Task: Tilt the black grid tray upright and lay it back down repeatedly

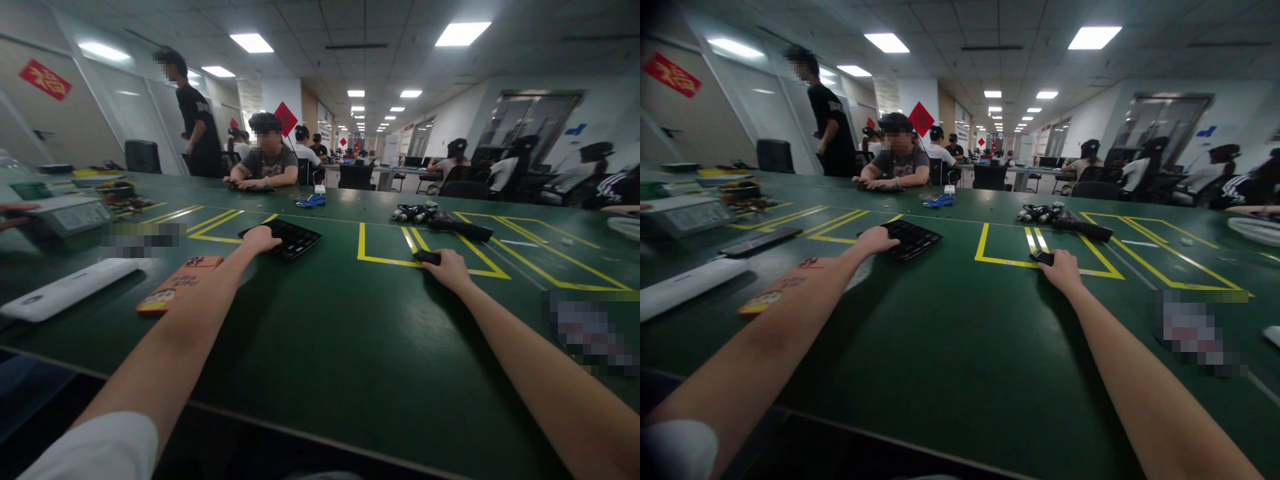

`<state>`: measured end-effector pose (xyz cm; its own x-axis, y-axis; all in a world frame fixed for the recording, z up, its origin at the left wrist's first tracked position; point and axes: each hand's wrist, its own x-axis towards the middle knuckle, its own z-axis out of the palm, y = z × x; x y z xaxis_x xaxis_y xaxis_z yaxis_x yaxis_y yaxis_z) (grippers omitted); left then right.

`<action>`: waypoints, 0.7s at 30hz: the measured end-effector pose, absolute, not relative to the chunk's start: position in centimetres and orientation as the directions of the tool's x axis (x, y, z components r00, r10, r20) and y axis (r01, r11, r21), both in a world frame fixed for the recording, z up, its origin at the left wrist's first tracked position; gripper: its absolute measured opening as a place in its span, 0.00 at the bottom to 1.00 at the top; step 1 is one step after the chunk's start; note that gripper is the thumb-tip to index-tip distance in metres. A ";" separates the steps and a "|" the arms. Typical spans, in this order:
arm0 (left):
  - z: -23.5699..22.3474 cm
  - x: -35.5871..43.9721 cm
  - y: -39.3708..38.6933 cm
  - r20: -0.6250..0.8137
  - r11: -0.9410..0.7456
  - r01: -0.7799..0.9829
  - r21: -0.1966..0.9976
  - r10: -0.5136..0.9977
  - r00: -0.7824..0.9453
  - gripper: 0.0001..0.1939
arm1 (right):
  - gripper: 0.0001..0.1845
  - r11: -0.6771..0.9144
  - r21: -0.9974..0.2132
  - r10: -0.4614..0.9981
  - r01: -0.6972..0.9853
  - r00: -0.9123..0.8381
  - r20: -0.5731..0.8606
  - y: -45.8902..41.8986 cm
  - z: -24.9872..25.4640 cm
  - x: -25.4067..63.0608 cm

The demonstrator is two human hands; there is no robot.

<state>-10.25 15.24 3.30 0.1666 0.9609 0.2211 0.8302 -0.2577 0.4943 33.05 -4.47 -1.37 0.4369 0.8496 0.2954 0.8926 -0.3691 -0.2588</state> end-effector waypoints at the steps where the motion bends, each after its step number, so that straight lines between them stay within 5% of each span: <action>1: 3.2 -9.3 14.6 0.217 -0.242 0.857 0.454 0.963 0.157 0.18 | 0.23 -0.328 -0.321 0.852 0.889 0.425 0.307 -4.2 -1.3 32.0; 3: 2.8 -6.7 12.9 0.231 -0.278 0.861 0.427 0.953 0.193 0.13 | 0.23 -0.204 -0.466 0.865 0.861 0.381 0.325 -3.7 -1.2 29.6; 10: 0.5 2.4 5.6 0.335 -0.524 0.468 0.712 0.839 0.430 0.12 | 0.24 0.241 -0.853 0.940 0.463 0.108 0.324 -3.2 -2.5 23.1; 14: -0.1 3.4 3.3 0.334 -0.569 0.380 0.729 0.780 0.529 0.13 | 0.23 0.360 -0.874 0.928 0.325 -0.026 0.373 -3.4 -2.8 22.7; 21: 0.1 2.9 2.2 0.323 -0.604 0.356 0.714 0.734 0.598 0.14 | 0.21 0.463 -0.748 0.881 0.476 -0.154 0.448 -4.4 -1.6 22.6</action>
<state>2.92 2.18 0.14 0.5979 0.7337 0.3228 0.3555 -0.6037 0.7136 22.63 -4.44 -1.61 -0.1539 0.8809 0.4476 0.4760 0.4631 -0.7476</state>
